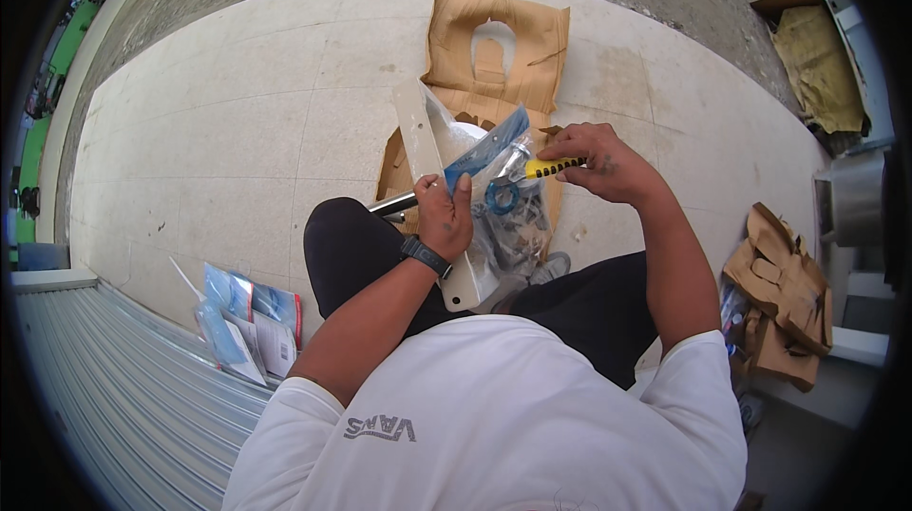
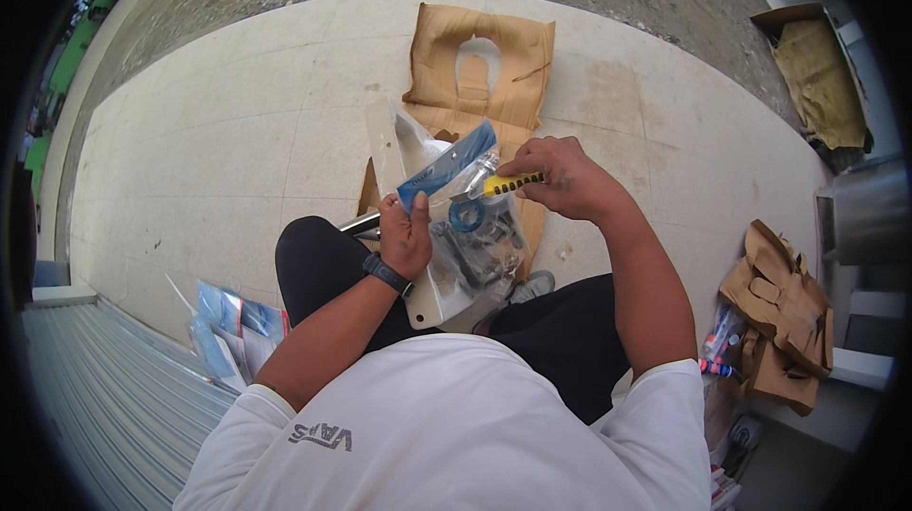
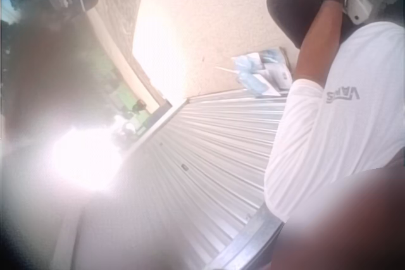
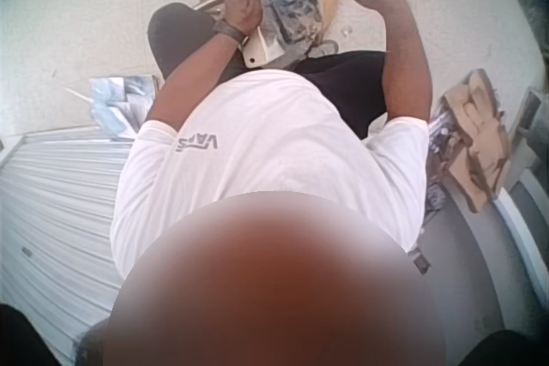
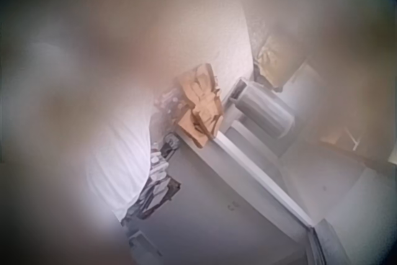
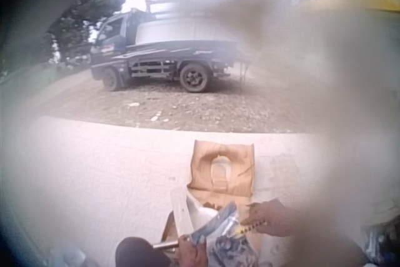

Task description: The person sits on the floor and installs a chrome faucet onto a white ceramic sink. They insert the faucet through the sink hole, then use a utility knife to open a plastic bag containing mounting hardware. The person attaches the mounting nut and a metal pipe to the faucet assembly.

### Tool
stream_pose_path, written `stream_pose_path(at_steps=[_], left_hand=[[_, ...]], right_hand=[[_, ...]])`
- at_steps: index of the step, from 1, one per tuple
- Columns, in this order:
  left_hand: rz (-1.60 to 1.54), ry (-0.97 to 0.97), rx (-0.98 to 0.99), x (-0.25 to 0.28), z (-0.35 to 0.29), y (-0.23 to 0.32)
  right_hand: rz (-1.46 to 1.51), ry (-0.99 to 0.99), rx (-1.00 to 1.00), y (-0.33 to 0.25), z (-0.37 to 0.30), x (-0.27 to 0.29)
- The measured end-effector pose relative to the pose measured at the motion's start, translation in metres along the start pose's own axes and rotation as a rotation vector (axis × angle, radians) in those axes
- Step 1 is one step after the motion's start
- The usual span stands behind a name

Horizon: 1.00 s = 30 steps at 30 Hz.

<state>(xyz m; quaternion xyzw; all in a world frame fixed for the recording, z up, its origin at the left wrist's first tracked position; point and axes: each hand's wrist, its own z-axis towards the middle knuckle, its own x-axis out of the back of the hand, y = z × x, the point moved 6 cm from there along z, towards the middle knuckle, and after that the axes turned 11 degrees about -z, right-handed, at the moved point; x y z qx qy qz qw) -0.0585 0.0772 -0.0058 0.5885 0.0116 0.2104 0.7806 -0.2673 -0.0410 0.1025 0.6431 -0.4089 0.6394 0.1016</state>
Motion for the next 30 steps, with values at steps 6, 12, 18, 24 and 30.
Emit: stream_pose_path(at_steps=[6,12,18,24,30], left_hand=[[0.003,-0.009,0.006,0.000,0.000,0.002],[0.038,-0.022,-0.017,-0.001,-0.001,-0.002],[0.047,-0.009,-0.025,-0.001,-0.001,-0.005],[0.065,-0.047,0.052,-0.001,-0.001,-0.006],[-0.021,-0.072,0.091,-0.001,0.002,-0.001]], right_hand=[[-0.093,-0.067,0.052,-0.026,0.015,-0.010],[-0.184,-0.072,-0.120,0.015,0.022,-0.004],[-0.244,0.044,-0.413,0.083,0.011,0.007],[-0.138,0.155,-0.680,0.178,-0.014,-0.045],[0.735,0.050,-1.019,0.203,-0.038,-0.171]])
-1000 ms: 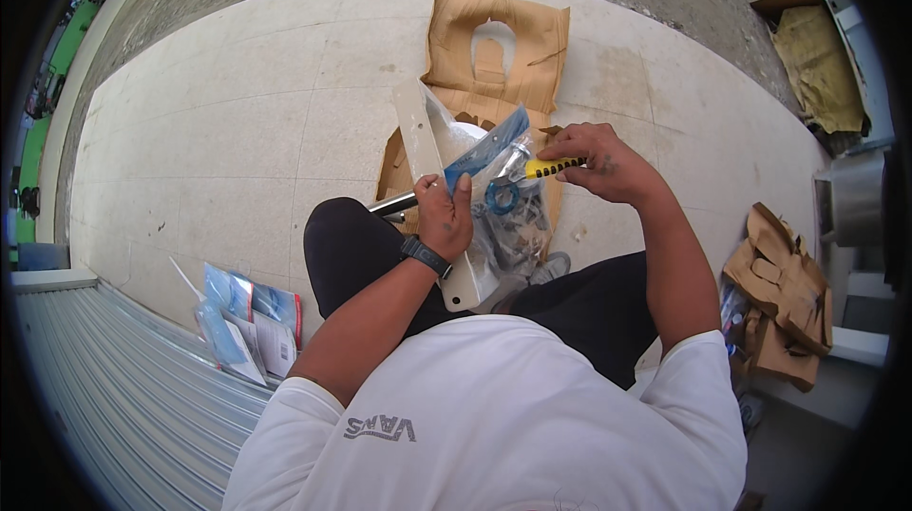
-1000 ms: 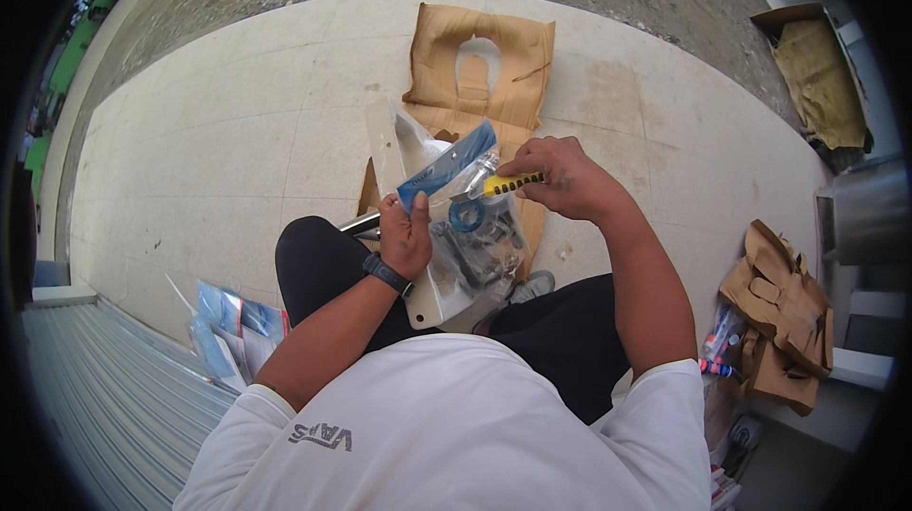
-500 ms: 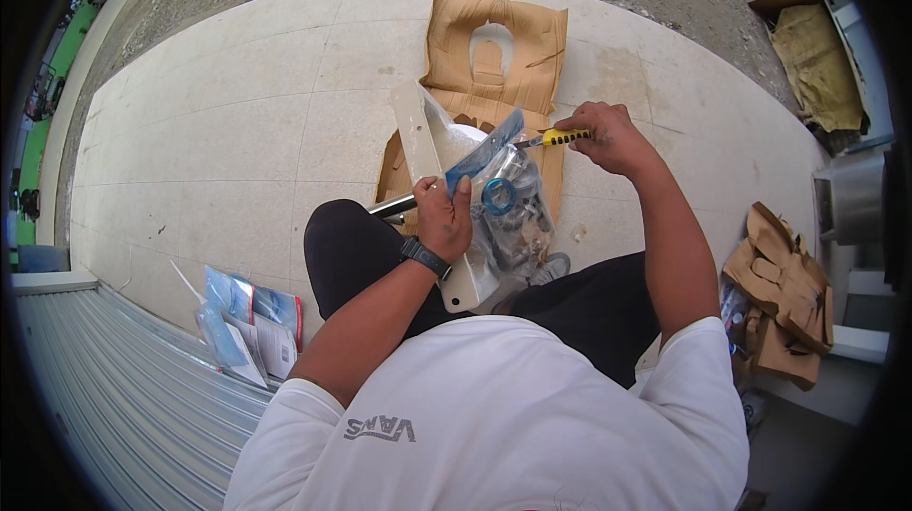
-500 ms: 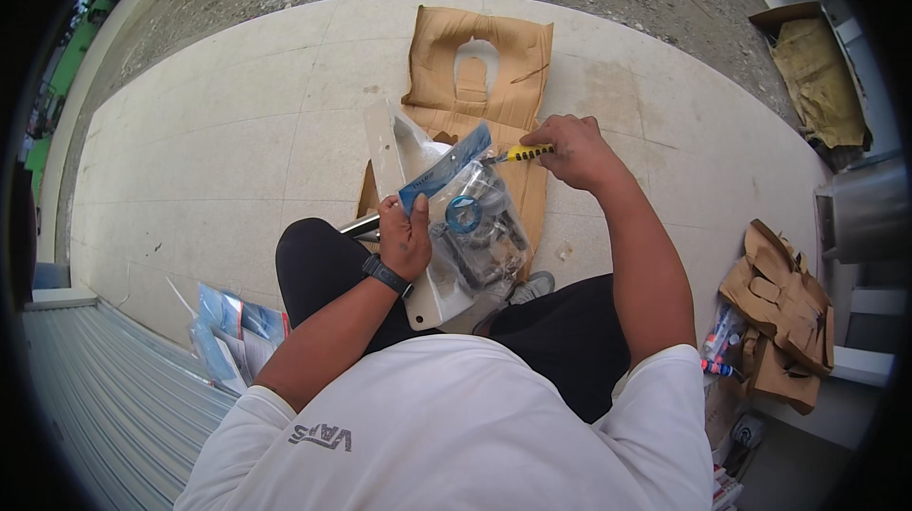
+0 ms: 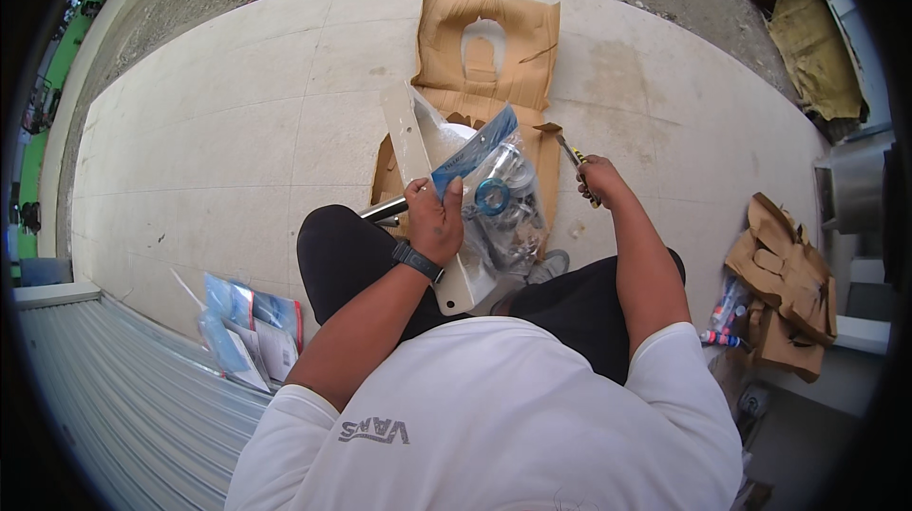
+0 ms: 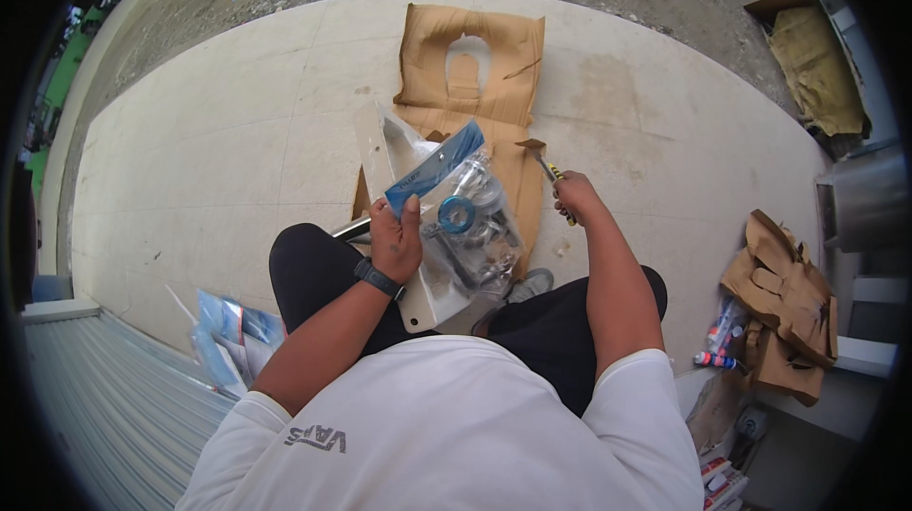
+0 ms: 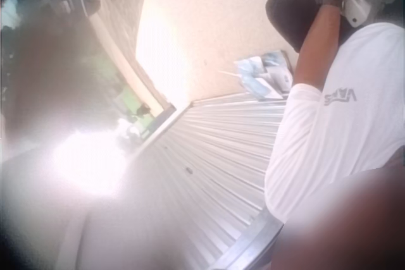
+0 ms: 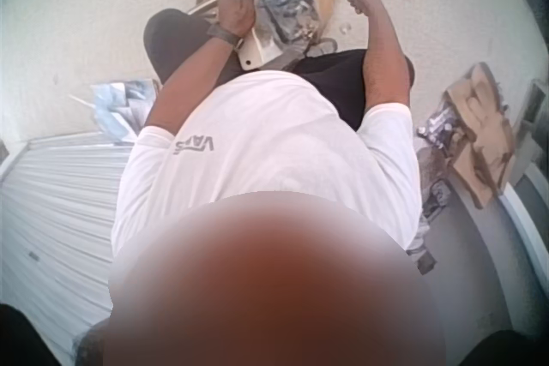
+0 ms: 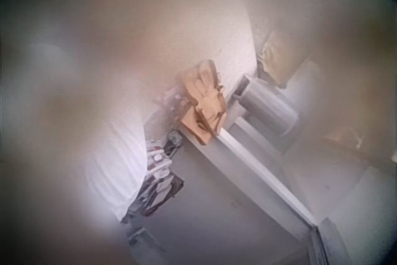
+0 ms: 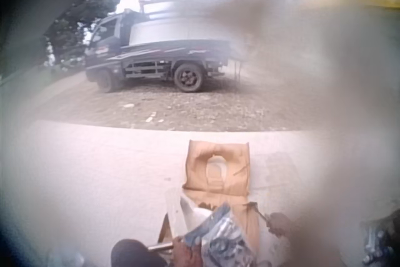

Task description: The person sits on the floor and installs a chrome faucet onto a white ceramic sink. They insert the faucet through the sink hole, then use a utility knife to open a plastic bag containing mounting hardware. The person attaches the mounting nut and a metal pipe to the faucet assembly.

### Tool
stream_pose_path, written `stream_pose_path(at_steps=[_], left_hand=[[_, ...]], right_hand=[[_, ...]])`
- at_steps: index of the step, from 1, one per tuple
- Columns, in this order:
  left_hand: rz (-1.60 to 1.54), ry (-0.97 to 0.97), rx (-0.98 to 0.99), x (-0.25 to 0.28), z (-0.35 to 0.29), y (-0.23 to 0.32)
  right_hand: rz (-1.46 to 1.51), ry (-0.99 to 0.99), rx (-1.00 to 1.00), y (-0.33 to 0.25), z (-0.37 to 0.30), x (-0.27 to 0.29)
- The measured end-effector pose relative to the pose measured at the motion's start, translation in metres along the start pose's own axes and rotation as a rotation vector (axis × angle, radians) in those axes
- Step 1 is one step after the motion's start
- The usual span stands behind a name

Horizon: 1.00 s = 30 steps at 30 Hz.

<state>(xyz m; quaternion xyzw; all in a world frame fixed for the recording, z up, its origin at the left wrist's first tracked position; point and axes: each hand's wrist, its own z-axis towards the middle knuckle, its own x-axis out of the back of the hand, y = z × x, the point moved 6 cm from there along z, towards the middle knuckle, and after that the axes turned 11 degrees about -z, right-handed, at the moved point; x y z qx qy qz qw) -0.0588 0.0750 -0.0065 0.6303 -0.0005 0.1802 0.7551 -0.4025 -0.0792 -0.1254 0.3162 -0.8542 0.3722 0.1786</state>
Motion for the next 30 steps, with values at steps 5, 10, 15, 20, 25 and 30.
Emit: stream_pose_path(at_steps=[5,10,15,20,25,30], left_hand=[[0.029,0.001,-0.010,-0.002,-0.001,0.000],[0.016,0.030,0.010,-0.005,-0.001,-0.005],[0.023,-0.034,0.016,-0.006,0.001,0.001],[-0.055,-0.049,-0.016,-0.006,0.003,0.009],[-0.141,-0.023,0.021,-0.005,0.005,0.005],[-0.019,0.085,-0.033,0.001,0.002,0.003]], right_hand=[[0.418,-0.013,0.520,-0.059,-0.071,-0.039],[0.104,0.006,0.494,-0.114,-0.146,-0.062],[0.010,0.090,0.494,-0.141,-0.167,-0.084],[-0.151,0.239,0.681,-0.146,-0.185,-0.088],[-0.114,0.017,0.484,-0.132,-0.182,-0.070],[-0.471,-0.103,0.482,-0.124,-0.191,-0.033]])
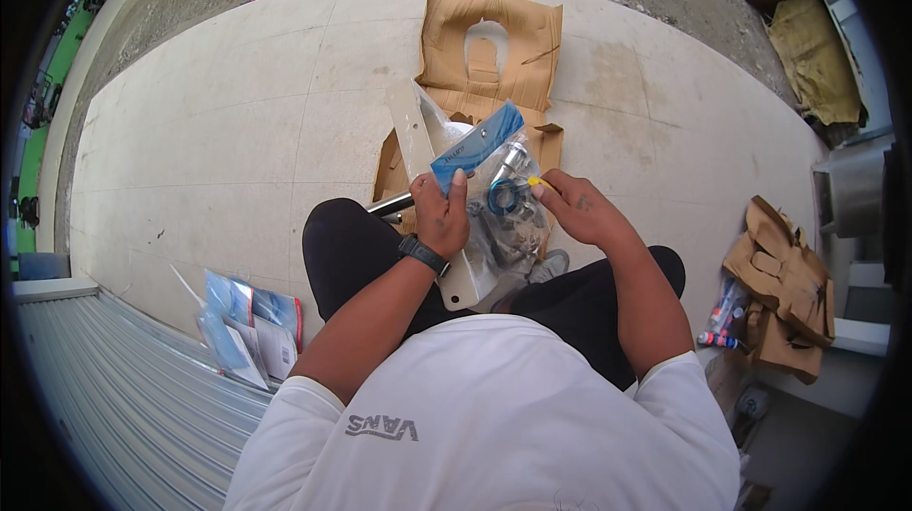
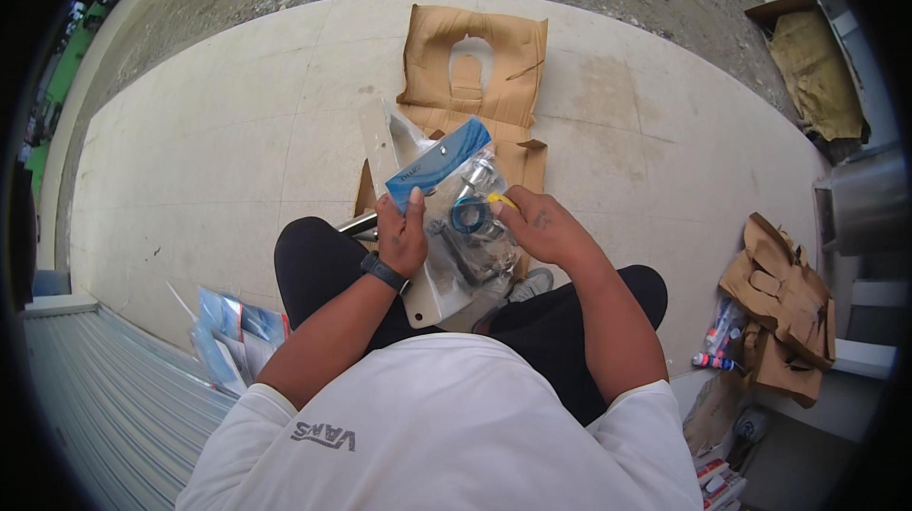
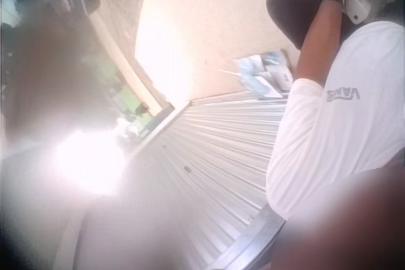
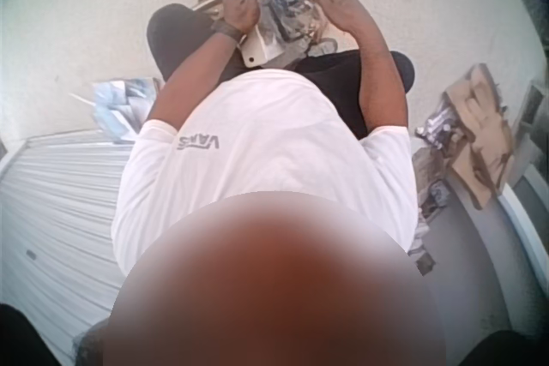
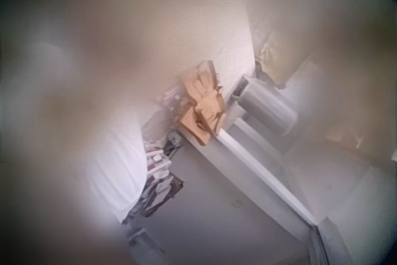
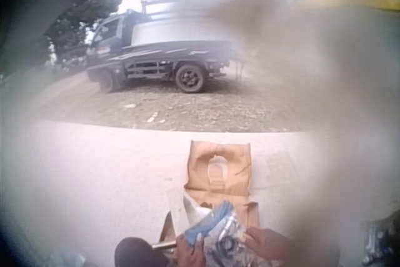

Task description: The person sits on the floor and installs a chrome faucet onto a white ceramic sink. They insert the faucet through the sink hole, then use a utility knife to open a plastic bag containing mounting hardware. The person attaches the mounting nut and a metal pipe to the faucet assembly.

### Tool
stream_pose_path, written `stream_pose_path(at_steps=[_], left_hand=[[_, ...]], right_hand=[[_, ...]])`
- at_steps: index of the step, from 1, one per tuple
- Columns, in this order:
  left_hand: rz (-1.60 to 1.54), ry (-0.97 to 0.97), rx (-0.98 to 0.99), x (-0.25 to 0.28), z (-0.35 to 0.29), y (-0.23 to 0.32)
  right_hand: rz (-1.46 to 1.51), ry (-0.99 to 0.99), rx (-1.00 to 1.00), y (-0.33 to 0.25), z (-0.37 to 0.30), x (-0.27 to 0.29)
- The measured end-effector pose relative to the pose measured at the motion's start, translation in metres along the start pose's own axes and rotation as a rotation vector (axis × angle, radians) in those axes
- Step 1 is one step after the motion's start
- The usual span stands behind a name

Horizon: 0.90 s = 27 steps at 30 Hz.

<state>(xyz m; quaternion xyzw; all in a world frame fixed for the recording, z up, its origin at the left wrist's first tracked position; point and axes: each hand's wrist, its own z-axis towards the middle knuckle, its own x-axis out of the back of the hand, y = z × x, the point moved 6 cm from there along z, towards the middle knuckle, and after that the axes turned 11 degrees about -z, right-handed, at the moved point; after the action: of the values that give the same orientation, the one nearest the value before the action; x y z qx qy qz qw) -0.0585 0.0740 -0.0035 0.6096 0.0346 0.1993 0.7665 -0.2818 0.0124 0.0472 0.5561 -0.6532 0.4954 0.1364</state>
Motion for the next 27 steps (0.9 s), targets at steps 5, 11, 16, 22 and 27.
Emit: stream_pose_path(at_steps=[5,11,16,22,27], left_hand=[[-0.050,0.025,0.043,0.000,-0.002,-0.006],[-0.024,0.025,0.031,0.000,-0.004,-0.012],[0.069,0.045,-0.070,0.001,-0.003,-0.013],[0.148,0.057,-0.153,0.000,-0.006,-0.003],[0.073,0.088,-0.106,0.002,-0.005,0.001]], right_hand=[[-0.411,0.049,0.406,-0.041,-0.011,0.013],[-0.610,0.010,0.480,-0.073,0.004,0.015],[-0.659,-0.032,0.468,-0.082,0.020,0.016],[-0.728,-0.005,0.409,-0.069,0.039,0.030],[-0.843,0.072,0.093,-0.015,0.072,0.081]])
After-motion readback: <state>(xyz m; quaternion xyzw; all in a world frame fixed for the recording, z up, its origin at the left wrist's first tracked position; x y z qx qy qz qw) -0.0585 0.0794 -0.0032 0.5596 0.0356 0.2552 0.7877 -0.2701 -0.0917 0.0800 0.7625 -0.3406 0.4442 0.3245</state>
